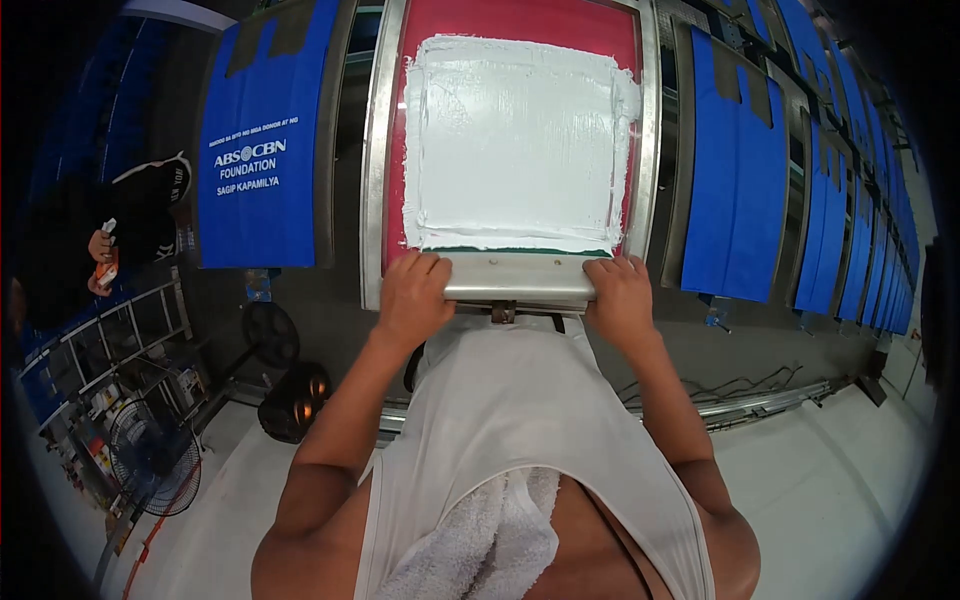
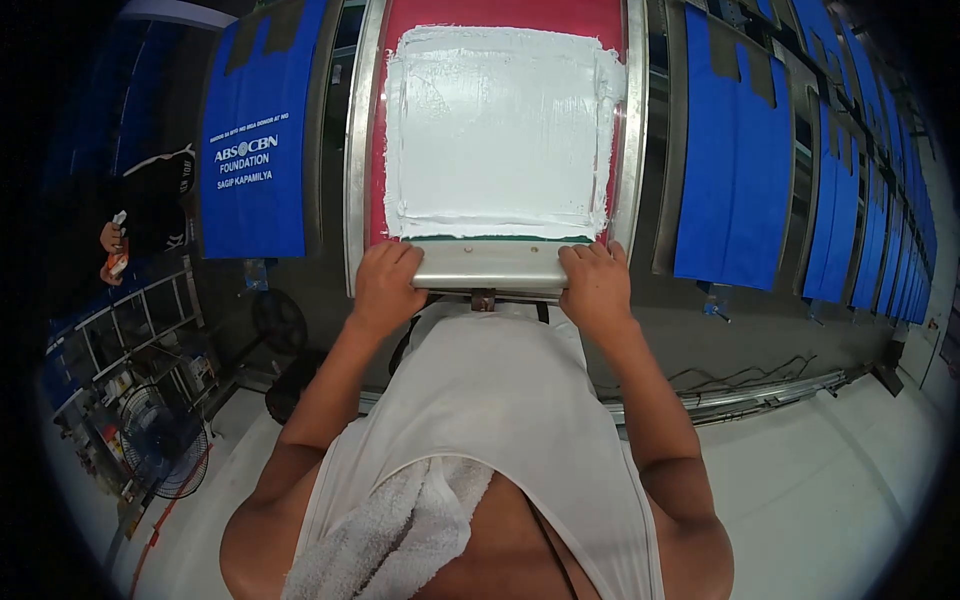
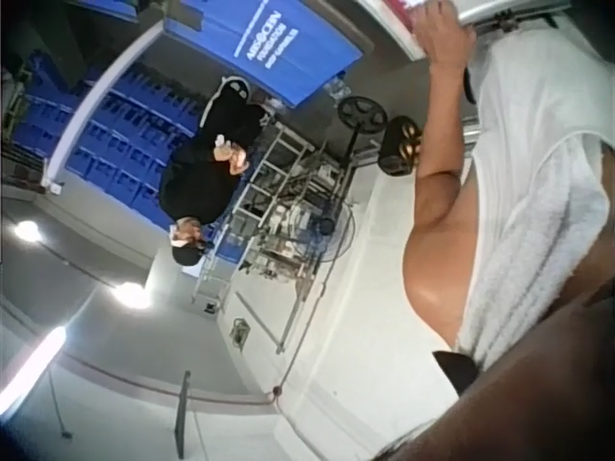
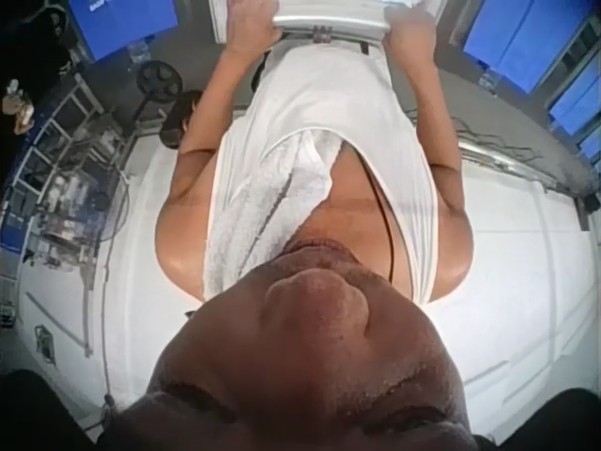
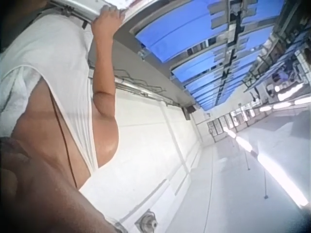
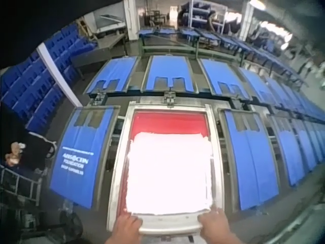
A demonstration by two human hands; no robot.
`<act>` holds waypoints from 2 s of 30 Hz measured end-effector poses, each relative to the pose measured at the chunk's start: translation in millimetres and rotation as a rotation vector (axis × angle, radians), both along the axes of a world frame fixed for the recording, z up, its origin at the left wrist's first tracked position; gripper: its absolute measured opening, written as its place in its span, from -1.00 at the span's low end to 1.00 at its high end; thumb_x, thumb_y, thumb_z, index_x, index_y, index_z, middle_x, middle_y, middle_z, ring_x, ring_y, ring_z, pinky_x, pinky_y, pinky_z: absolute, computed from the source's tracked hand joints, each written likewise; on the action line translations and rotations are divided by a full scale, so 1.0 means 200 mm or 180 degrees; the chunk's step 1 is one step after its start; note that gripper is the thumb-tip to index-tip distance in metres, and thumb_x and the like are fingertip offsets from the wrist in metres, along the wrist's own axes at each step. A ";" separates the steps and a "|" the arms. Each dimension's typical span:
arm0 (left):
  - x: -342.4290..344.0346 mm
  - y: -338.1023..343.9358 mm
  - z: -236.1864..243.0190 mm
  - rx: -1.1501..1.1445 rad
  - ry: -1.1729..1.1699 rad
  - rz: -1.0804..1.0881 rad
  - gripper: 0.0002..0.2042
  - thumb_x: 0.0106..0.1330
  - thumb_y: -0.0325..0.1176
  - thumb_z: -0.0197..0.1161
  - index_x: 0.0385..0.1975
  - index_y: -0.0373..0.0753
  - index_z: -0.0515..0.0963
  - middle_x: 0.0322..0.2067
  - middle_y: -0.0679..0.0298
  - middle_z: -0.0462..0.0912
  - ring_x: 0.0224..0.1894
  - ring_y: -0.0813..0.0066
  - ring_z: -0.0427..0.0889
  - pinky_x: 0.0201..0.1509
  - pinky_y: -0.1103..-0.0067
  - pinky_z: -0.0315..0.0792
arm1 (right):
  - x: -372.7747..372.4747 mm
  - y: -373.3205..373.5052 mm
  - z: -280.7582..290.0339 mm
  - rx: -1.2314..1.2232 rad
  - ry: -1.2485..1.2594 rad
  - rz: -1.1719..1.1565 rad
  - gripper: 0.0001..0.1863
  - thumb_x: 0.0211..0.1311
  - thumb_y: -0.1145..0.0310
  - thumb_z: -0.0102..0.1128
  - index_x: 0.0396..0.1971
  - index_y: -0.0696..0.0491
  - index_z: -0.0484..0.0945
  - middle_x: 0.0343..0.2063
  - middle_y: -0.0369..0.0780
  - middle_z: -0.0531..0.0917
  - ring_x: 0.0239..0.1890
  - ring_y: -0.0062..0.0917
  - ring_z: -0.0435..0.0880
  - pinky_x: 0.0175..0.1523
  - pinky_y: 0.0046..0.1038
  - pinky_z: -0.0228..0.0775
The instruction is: Performing manual screen printing of a logo onto fabric panels using white ink and a squeegee on a production floor.
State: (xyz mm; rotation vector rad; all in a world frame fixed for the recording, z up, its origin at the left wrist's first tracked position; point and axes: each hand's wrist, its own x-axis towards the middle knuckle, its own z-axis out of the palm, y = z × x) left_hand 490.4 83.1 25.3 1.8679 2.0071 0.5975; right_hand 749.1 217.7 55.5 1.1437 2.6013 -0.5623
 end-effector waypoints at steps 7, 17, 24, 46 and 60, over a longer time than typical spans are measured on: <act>0.04 -0.03 -0.12 0.0120 0.0085 0.0124 -0.69 -0.31 -0.58 0.23 -0.42 -0.30 0.52 -0.41 0.16 0.56 -0.29 0.17 0.53 -0.20 0.36 0.43 | 0.02 -0.04 -0.09 -0.0050 0.0127 -0.0108 -0.56 -0.45 0.58 0.21 -0.33 0.05 0.51 -0.38 -0.20 0.60 -0.24 -0.27 0.55 -0.03 -0.20 0.37; -0.47 1.04 -0.25 0.0092 0.0460 0.0242 -0.75 -0.11 -0.42 0.22 -0.35 -0.14 0.62 -0.41 0.08 0.64 -0.29 0.09 0.62 -0.21 0.30 0.50 | -0.37 1.02 -0.31 0.0960 0.0077 -0.0064 -0.68 -0.17 0.30 0.23 -0.28 -0.11 0.61 -0.42 -0.15 0.66 -0.32 -0.23 0.64 -0.19 -0.24 0.49; -0.29 0.61 0.03 -0.0670 0.0240 0.0187 -0.66 -0.03 -0.32 0.34 -0.19 -0.18 0.60 -0.34 0.07 0.64 -0.27 0.09 0.62 -0.17 0.31 0.50 | -0.20 0.62 0.00 0.0231 -0.0327 -0.0063 -0.56 -0.26 0.42 0.18 -0.21 -0.04 0.62 -0.47 -0.10 0.64 -0.35 -0.30 0.65 -0.24 -0.27 0.48; -0.25 0.44 0.03 -0.1158 0.0187 0.0225 -0.62 -0.08 -0.37 0.38 -0.18 -0.20 0.58 -0.31 0.05 0.62 -0.23 0.13 0.62 -0.12 0.36 0.49 | -0.13 0.40 0.00 0.0300 -0.0235 -0.0019 -0.61 -0.16 0.44 0.15 -0.20 -0.10 0.62 -0.42 -0.15 0.65 -0.34 -0.26 0.64 -0.15 -0.25 0.49; -0.53 1.16 -0.11 -0.0469 0.0600 0.0182 -0.70 -0.06 -0.15 0.36 -0.31 -0.10 0.62 -0.43 0.06 0.65 -0.31 0.12 0.64 -0.20 0.32 0.51 | -0.48 1.11 -0.22 0.0804 -0.0105 -0.0115 -0.62 -0.12 0.30 0.18 -0.17 -0.13 0.62 -0.32 -0.16 0.67 -0.19 -0.26 0.63 -0.11 -0.25 0.48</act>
